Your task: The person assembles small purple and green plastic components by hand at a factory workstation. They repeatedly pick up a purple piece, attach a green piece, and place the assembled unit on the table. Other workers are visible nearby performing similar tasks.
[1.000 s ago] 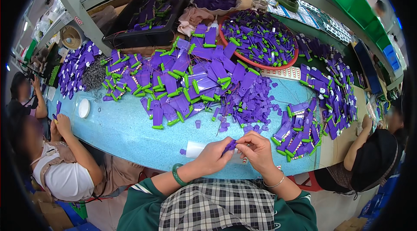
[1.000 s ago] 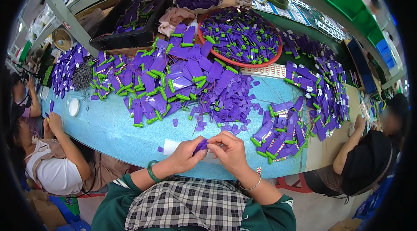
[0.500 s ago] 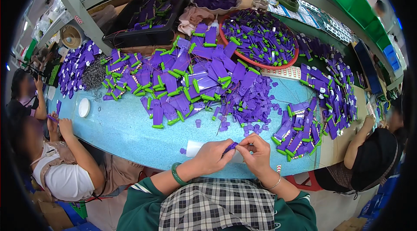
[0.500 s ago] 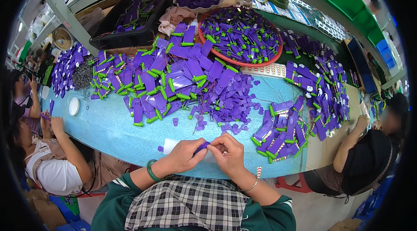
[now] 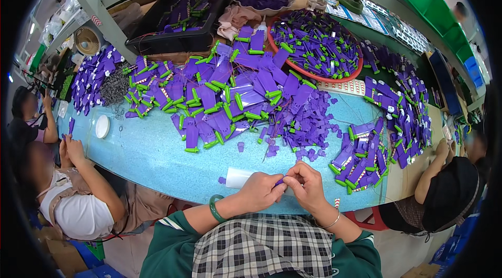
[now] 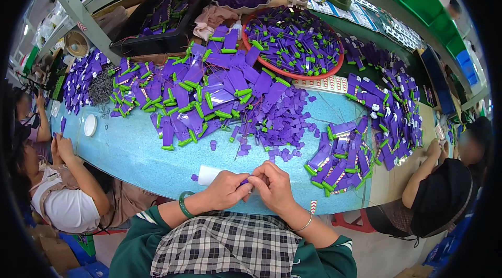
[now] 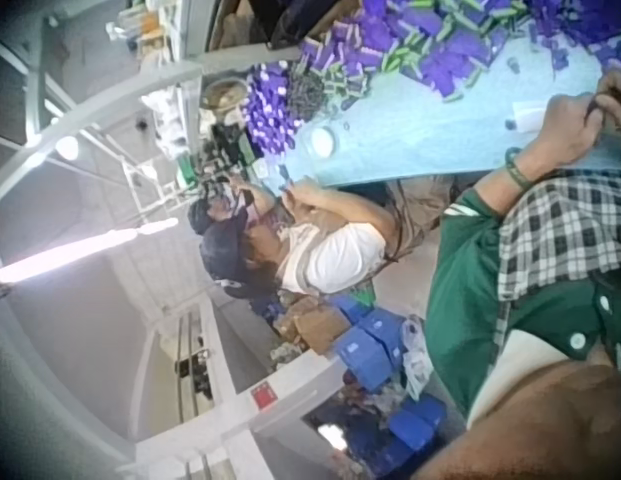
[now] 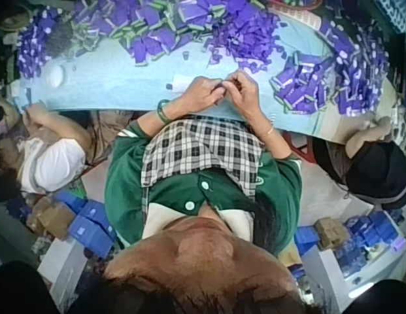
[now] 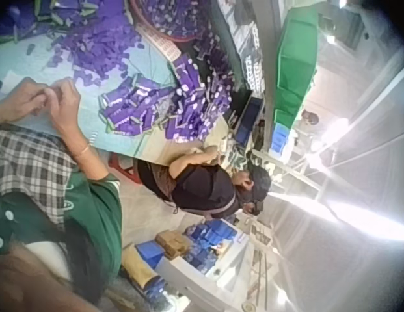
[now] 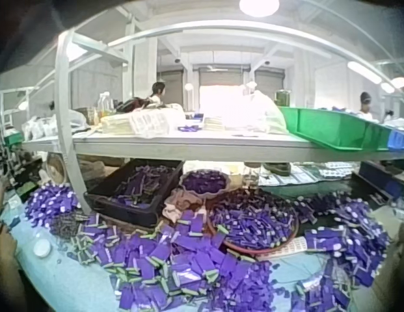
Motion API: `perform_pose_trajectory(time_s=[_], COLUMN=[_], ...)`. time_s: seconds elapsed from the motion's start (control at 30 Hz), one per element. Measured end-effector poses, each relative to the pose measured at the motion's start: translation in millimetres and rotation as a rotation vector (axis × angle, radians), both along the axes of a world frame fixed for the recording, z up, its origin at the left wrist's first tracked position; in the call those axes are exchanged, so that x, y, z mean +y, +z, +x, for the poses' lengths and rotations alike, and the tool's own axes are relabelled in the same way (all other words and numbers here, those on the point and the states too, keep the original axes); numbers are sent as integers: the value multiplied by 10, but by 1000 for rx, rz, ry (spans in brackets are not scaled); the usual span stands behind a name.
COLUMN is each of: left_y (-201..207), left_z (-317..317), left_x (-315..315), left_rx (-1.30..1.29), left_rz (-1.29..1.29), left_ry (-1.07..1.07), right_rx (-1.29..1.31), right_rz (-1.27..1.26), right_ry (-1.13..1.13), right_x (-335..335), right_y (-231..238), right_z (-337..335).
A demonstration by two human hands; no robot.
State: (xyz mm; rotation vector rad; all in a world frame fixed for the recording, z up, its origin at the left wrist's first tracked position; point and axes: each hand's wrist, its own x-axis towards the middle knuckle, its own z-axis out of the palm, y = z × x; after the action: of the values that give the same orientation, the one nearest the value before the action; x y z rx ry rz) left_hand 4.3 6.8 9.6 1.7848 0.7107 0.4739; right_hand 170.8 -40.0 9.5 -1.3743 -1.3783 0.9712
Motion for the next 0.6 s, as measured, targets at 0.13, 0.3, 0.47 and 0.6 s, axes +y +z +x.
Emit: perform_pose_trajectory(time_s=[0.13, 0.3, 0.47, 0.6], left_y=[44, 184, 129, 36], left_z=[-31, -533, -1282, -1339], left_x=[49, 465, 849, 798], left_rx=[34, 351, 989, 903], left_rz=[-93, 423, 535, 438], left_ry=[-30, 411, 774, 795], right_rx=[-153, -346, -1144, -684], right_rz=[-48, -147, 150, 76], right_ry=[81, -122, -426, -22], right_x=[36, 9, -37, -87], right_y=[84, 388, 587, 263], right_z=[174, 1331, 1585, 1060])
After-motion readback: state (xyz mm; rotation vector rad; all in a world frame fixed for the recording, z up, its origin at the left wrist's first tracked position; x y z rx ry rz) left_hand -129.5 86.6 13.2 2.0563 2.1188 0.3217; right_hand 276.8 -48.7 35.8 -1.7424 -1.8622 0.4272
